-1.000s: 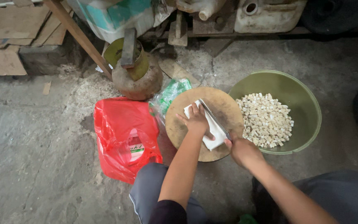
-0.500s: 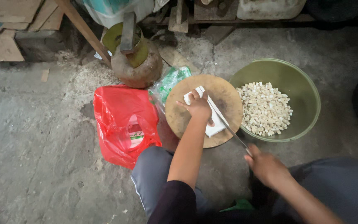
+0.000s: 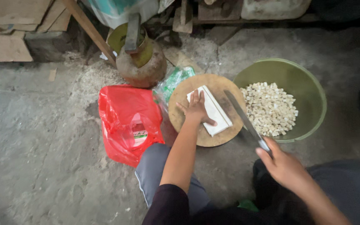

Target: The person sits on the floor and uses a knife to cut a white block of food into small cubes on a round wooden cutting board. The cut pieces are transferred into a green plastic bowl. The person repeats this process with multiple blocks of food.

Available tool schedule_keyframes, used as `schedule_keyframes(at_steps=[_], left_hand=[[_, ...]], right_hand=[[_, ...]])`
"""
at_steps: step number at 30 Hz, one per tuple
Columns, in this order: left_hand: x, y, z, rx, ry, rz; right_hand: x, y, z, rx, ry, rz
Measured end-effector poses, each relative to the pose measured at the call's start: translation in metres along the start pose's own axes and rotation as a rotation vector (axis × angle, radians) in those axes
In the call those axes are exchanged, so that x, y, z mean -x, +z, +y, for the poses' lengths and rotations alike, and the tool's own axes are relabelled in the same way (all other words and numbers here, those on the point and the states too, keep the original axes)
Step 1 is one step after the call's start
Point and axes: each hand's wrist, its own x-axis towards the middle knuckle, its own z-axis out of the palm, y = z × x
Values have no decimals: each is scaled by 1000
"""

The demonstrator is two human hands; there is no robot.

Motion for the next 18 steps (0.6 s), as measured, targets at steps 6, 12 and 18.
schedule_keyframes(at_steps=[6, 12, 18], left_hand=[[-4, 6, -6, -8, 25, -1], [-7, 3, -3, -45, -6, -8], [-7, 4, -5, -37, 19, -3]], right_hand=[[-59, 30, -81, -6, 50, -113], [-79, 56, -85, 100, -99, 11], [-79, 56, -85, 100, -107, -30]])
